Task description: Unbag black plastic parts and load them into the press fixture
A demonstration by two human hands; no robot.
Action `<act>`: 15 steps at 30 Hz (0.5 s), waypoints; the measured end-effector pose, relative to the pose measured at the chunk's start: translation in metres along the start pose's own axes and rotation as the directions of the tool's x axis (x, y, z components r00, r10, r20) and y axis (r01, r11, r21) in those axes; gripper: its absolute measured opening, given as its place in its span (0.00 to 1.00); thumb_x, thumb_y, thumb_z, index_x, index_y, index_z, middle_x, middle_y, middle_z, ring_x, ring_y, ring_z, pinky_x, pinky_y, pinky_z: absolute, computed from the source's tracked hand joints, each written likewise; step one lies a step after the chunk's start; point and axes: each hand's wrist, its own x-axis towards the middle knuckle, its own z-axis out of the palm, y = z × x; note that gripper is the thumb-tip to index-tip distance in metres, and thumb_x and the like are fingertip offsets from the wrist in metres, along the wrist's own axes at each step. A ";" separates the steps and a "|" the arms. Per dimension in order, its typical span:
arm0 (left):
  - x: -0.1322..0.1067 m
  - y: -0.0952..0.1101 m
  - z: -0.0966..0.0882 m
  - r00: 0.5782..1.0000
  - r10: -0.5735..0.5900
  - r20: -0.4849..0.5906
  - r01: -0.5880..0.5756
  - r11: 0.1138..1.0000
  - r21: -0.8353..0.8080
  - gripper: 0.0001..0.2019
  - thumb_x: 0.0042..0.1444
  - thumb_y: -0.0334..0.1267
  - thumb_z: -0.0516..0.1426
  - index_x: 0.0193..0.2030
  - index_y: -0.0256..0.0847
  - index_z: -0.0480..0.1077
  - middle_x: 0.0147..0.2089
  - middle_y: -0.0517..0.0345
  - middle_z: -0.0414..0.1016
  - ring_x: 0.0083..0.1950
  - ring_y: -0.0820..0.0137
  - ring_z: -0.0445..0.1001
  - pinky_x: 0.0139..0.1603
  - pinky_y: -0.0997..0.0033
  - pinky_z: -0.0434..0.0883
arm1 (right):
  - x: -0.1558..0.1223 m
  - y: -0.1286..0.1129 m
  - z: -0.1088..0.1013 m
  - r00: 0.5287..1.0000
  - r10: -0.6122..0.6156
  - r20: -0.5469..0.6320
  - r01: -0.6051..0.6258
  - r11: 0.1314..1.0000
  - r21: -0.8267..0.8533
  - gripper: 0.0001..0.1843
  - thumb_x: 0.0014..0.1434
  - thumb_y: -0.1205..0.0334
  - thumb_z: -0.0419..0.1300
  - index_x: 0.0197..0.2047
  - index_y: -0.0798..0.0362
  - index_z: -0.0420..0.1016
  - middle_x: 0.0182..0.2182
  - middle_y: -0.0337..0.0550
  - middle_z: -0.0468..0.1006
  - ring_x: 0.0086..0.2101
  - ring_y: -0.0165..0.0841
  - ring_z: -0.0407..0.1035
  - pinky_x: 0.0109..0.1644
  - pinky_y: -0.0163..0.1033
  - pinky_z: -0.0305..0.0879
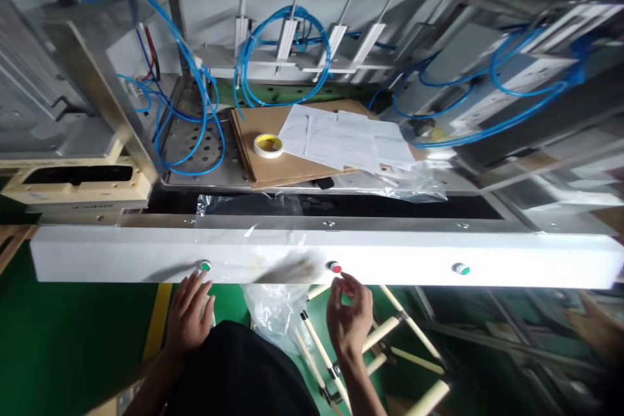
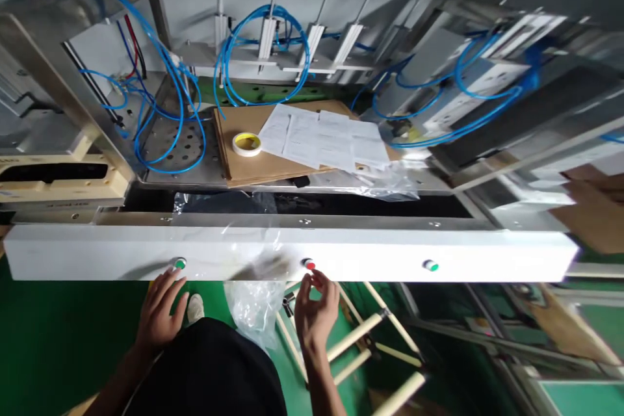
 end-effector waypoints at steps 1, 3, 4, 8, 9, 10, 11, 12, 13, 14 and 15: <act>0.000 0.002 0.001 1.000 -0.003 -0.006 0.003 1.000 0.029 0.16 0.70 0.33 0.58 0.62 0.37 0.72 0.63 0.40 0.78 0.64 0.51 0.76 0.66 0.48 0.72 | 0.007 0.016 -0.004 0.999 0.048 -0.004 -0.048 0.999 -0.021 0.23 0.68 0.43 0.56 0.47 0.55 0.78 0.38 0.51 0.78 0.36 0.41 0.72 0.44 0.48 0.71; -0.005 0.004 0.003 1.000 0.000 -0.019 0.002 0.996 0.091 0.18 0.69 0.34 0.60 0.65 0.37 0.70 0.63 0.40 0.78 0.63 0.50 0.77 0.67 0.46 0.72 | 0.018 0.045 -0.013 0.996 0.093 -0.020 -0.094 0.993 -0.068 0.25 0.67 0.42 0.55 0.47 0.56 0.78 0.38 0.52 0.78 0.36 0.42 0.72 0.45 0.50 0.72; -0.010 0.004 0.004 1.000 -0.001 -0.017 0.003 0.993 0.120 0.20 0.69 0.34 0.60 0.66 0.38 0.69 0.63 0.39 0.78 0.63 0.49 0.78 0.67 0.45 0.72 | 0.024 0.059 -0.018 0.994 0.100 -0.032 -0.102 0.990 -0.093 0.25 0.66 0.43 0.55 0.48 0.56 0.78 0.39 0.53 0.78 0.37 0.43 0.72 0.47 0.51 0.72; -0.029 0.004 0.010 0.998 -0.041 0.047 0.033 0.986 0.164 0.33 0.67 0.33 0.61 0.77 0.46 0.59 0.68 0.40 0.74 0.64 0.45 0.77 0.67 0.36 0.72 | 0.049 0.106 -0.037 0.987 0.105 -0.124 -0.126 0.975 -0.183 0.27 0.66 0.45 0.53 0.54 0.59 0.77 0.49 0.64 0.77 0.51 0.53 0.72 0.59 0.60 0.68; -0.034 0.004 0.011 0.997 -0.061 0.054 0.052 0.986 0.159 0.35 0.67 0.34 0.61 0.79 0.50 0.56 0.69 0.40 0.73 0.64 0.44 0.77 0.67 0.34 0.72 | 0.058 0.117 -0.042 0.983 0.105 -0.148 -0.134 0.970 -0.201 0.29 0.66 0.46 0.53 0.57 0.60 0.76 0.53 0.67 0.76 0.55 0.55 0.70 0.62 0.62 0.66; -0.038 0.004 0.012 0.995 -0.081 0.054 0.072 0.986 0.151 0.37 0.67 0.34 0.60 0.80 0.53 0.54 0.70 0.42 0.72 0.64 0.43 0.77 0.66 0.32 0.72 | 0.068 0.128 -0.047 0.980 0.106 -0.171 -0.142 0.966 -0.214 0.31 0.66 0.47 0.53 0.60 0.62 0.74 0.56 0.69 0.74 0.58 0.57 0.67 0.64 0.64 0.64; -0.041 0.004 0.013 0.994 -0.101 0.052 0.092 0.985 0.143 0.37 0.67 0.35 0.60 0.80 0.55 0.54 0.71 0.43 0.71 0.63 0.42 0.77 0.65 0.30 0.72 | 0.078 0.139 -0.052 0.976 0.110 -0.190 -0.152 0.963 -0.223 0.33 0.66 0.47 0.53 0.63 0.64 0.71 0.59 0.72 0.72 0.61 0.58 0.65 0.65 0.65 0.62; -0.044 0.004 0.014 0.992 -0.116 0.050 0.108 0.984 0.138 0.38 0.67 0.36 0.60 0.80 0.57 0.54 0.72 0.43 0.70 0.62 0.41 0.77 0.64 0.29 0.72 | 0.090 0.150 -0.057 0.971 0.116 -0.208 -0.164 0.960 -0.228 0.36 0.65 0.47 0.53 0.66 0.66 0.68 0.61 0.74 0.70 0.62 0.59 0.64 0.66 0.66 0.61; -0.046 0.004 0.015 0.991 -0.128 0.049 0.121 0.983 0.135 0.37 0.66 0.37 0.61 0.80 0.57 0.55 0.72 0.44 0.70 0.62 0.40 0.77 0.62 0.28 0.73 | 0.101 0.161 -0.061 0.966 0.125 -0.226 -0.178 0.957 -0.231 0.38 0.64 0.48 0.53 0.68 0.68 0.66 0.62 0.75 0.68 0.63 0.60 0.63 0.67 0.66 0.61; -0.047 0.005 0.016 0.989 -0.136 0.050 0.129 0.983 0.133 0.37 0.66 0.38 0.61 0.79 0.57 0.56 0.72 0.43 0.70 0.61 0.39 0.78 0.60 0.29 0.73 | 0.113 0.171 -0.065 0.961 0.136 -0.242 -0.193 0.954 -0.231 0.39 0.64 0.48 0.53 0.68 0.70 0.65 0.63 0.77 0.68 0.63 0.61 0.62 0.67 0.66 0.61; -0.048 0.006 0.016 0.988 -0.143 0.054 0.135 0.982 0.130 0.36 0.66 0.39 0.61 0.79 0.56 0.57 0.72 0.43 0.70 0.60 0.39 0.78 0.59 0.31 0.74 | 0.123 0.181 -0.068 0.956 0.147 -0.255 -0.208 0.951 -0.229 0.40 0.63 0.48 0.53 0.69 0.70 0.64 0.63 0.77 0.67 0.63 0.60 0.63 0.67 0.66 0.61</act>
